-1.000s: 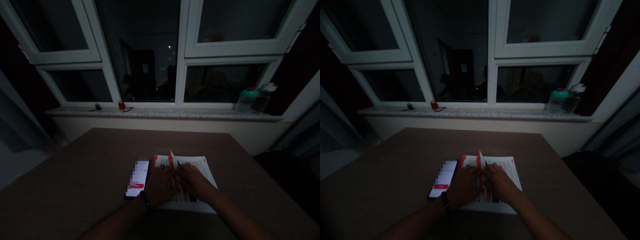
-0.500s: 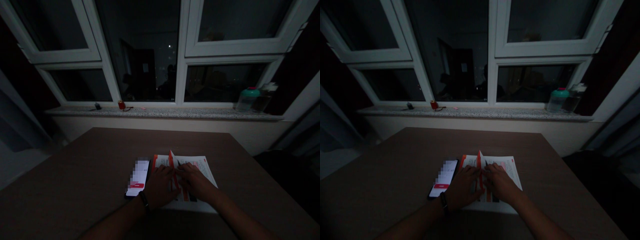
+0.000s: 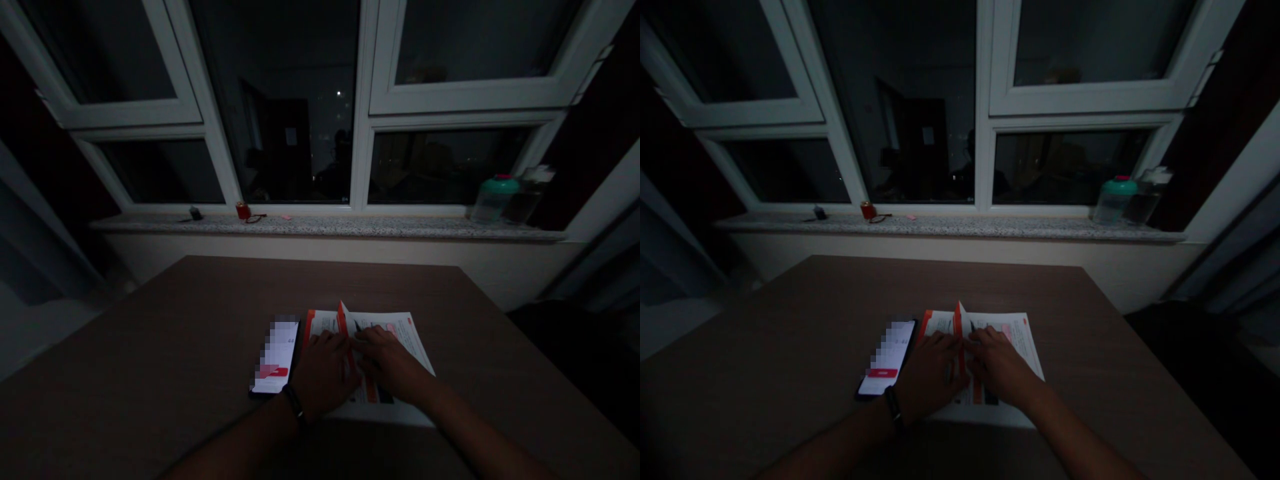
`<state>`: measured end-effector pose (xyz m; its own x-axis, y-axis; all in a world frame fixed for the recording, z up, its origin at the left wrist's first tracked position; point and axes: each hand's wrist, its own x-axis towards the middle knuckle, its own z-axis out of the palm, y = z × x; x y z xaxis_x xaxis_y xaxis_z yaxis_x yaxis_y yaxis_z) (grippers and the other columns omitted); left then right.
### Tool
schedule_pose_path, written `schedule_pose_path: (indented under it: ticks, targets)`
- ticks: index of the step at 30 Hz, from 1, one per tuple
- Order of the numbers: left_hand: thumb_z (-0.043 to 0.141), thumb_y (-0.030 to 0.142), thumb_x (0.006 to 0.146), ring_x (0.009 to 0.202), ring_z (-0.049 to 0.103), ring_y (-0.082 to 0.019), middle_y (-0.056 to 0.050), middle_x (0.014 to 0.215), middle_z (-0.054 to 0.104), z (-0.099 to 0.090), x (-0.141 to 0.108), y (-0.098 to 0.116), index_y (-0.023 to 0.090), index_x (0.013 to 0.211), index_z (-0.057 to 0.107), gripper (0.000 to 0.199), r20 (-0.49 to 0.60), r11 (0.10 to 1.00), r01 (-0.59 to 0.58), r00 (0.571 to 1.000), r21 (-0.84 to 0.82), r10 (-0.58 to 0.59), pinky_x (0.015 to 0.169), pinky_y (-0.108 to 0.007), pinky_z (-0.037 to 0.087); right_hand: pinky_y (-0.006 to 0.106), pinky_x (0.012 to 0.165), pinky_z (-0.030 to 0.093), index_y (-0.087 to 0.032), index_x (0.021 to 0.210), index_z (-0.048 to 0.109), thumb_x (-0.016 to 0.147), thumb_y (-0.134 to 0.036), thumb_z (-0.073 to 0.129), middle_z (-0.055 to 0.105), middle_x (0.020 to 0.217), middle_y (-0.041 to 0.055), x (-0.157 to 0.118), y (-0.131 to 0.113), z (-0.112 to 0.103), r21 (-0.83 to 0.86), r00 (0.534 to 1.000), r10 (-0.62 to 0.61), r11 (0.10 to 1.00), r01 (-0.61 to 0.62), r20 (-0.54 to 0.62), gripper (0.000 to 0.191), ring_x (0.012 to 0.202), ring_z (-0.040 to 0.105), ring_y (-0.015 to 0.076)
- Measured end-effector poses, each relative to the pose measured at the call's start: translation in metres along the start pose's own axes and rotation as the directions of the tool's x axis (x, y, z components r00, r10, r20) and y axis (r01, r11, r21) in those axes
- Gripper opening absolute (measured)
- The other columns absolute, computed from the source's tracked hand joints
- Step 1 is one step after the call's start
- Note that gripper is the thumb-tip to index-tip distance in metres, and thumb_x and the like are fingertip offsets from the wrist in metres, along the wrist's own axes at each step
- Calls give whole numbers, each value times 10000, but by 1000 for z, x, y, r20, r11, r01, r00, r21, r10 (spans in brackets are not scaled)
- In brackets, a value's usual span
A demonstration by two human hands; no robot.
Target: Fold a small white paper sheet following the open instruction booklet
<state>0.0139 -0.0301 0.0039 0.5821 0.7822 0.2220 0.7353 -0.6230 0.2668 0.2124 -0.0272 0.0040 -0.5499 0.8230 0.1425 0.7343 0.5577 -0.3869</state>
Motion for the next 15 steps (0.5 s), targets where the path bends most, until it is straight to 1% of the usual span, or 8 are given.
schedule_pose_path:
  ticks: [4,10,13,15]
  targets:
    - [715,473,795,1105,496,-309,-78,1211,599,-1,-1,-1,211,1226,584,521,-4,1000,-20,1000,-8,20,960,-461,392,410,988,371,-284,1373,540,909,-164,534,574,1257,81,0,1,0,-6,1000,-2,1000,2,-1,479,1133,464,261]
    - [767,513,723,1090,513,-309,-92,1211,603,-1,-2,-3,193,1236,573,635,-9,998,-48,999,-40,48,978,-463,389,423,995,362,-299,1381,531,919,-169,523,572,1266,76,0,2,1,-14,1000,0,1000,0,-6,479,1145,465,263]
    - [752,550,747,1106,515,-312,-98,1236,597,0,-3,-6,201,1266,562,653,-8,996,-59,998,-67,59,984,-468,399,426,987,365,-300,1364,547,932,-171,512,581,1261,74,1,4,3,-21,1000,-7,1000,7,-13,452,1140,474,265]
    - [694,513,833,1144,509,-306,-102,1268,592,2,-4,-9,198,1288,552,571,-15,995,-65,998,-77,64,1000,-467,402,428,975,373,-295,1343,566,939,-167,506,592,1248,71,1,5,4,-32,1000,-11,999,10,-18,428,1125,484,264]
